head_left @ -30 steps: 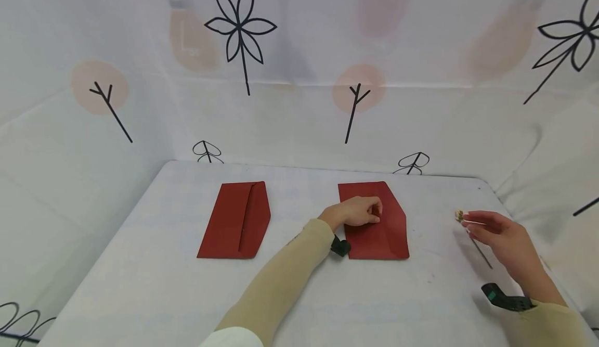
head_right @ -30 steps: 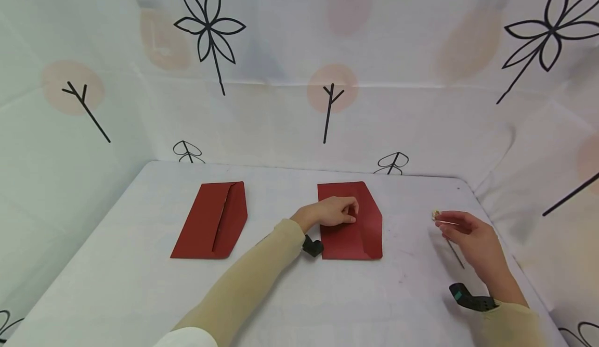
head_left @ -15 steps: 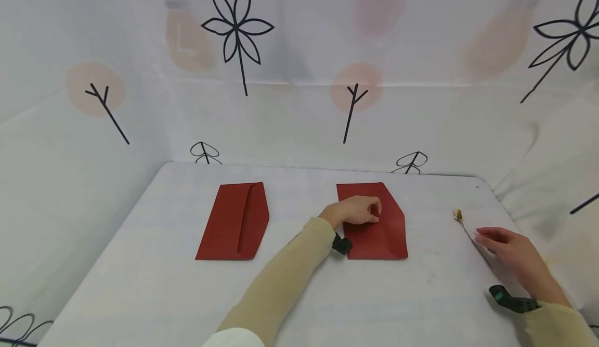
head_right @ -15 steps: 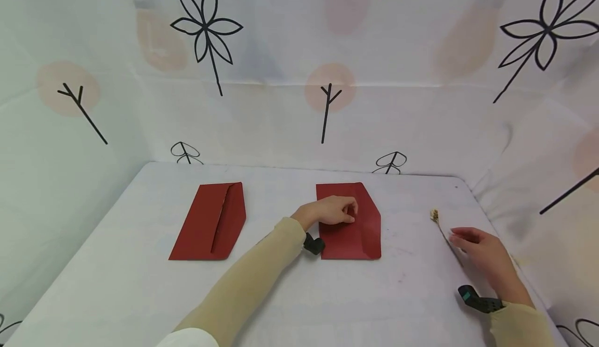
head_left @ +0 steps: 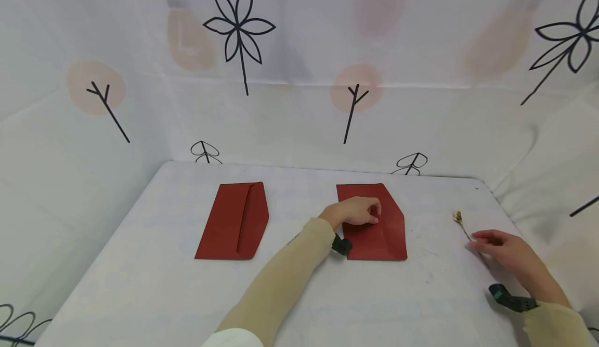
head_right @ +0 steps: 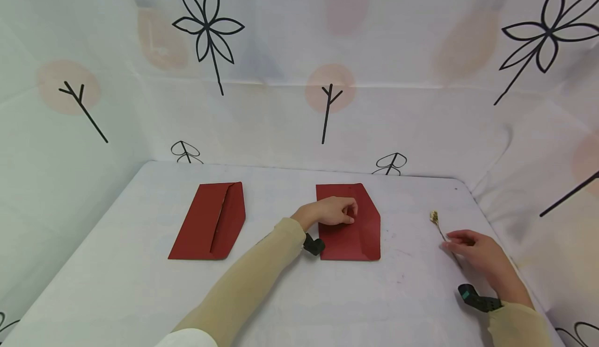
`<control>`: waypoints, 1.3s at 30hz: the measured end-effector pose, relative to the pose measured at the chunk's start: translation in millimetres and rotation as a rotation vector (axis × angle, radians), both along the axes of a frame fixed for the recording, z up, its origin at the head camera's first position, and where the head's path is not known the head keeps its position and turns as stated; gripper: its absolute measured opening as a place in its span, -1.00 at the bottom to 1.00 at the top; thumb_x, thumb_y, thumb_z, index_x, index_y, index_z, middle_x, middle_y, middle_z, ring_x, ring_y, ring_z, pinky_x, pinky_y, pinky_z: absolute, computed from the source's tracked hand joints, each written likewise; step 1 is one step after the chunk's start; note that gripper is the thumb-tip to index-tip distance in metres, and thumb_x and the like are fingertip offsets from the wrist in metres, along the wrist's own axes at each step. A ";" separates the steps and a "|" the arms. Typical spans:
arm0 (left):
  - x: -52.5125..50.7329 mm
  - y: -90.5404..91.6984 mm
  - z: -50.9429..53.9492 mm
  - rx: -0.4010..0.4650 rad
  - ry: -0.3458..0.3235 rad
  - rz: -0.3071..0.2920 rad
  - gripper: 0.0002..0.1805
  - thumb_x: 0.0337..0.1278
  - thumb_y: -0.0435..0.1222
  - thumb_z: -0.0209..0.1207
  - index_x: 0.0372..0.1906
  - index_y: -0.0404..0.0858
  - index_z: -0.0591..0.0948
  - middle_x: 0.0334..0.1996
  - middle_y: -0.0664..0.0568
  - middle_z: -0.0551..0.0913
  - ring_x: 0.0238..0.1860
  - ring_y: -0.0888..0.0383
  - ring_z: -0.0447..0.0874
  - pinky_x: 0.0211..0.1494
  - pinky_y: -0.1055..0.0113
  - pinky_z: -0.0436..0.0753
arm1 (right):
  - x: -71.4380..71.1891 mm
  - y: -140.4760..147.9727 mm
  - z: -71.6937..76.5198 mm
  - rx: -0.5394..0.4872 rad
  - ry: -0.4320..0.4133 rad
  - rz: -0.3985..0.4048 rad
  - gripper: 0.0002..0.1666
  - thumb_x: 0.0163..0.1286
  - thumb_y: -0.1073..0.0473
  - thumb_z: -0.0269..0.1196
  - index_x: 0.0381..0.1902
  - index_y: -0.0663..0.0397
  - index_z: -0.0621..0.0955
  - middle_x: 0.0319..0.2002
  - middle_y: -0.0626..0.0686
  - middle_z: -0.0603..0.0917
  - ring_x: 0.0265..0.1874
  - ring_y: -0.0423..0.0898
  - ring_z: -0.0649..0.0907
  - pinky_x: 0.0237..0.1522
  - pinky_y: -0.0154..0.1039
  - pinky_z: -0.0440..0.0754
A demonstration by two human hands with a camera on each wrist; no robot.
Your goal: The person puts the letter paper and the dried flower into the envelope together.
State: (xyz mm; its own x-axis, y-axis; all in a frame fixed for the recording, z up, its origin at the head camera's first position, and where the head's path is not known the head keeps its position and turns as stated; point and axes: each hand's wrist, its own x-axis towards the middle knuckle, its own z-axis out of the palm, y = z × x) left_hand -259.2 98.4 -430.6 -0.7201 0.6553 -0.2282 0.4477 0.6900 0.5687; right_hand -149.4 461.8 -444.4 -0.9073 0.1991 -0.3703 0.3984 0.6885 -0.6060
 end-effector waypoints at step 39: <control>-0.5 0.5 -1.7 0.024 -0.023 0.011 -0.90 0.37 -0.14 0.20 -0.16 0.06 0.49 -0.37 0.15 0.52 -0.34 0.28 0.47 -0.30 0.41 0.46 | -2.0 -27.1 3.0 0.235 0.034 0.049 -0.30 0.35 -0.22 0.28 -0.14 0.44 0.52 -0.32 0.23 0.54 -0.27 0.12 0.46 -0.35 -0.14 0.41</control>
State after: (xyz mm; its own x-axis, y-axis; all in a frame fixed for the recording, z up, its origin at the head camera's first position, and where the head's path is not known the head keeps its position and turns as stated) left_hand -259.6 98.9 -432.3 -0.7222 0.6529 -0.2285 0.4269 0.6806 0.5954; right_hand -151.4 434.7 -441.4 -0.9293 0.2314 -0.2880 0.3429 0.8304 -0.4392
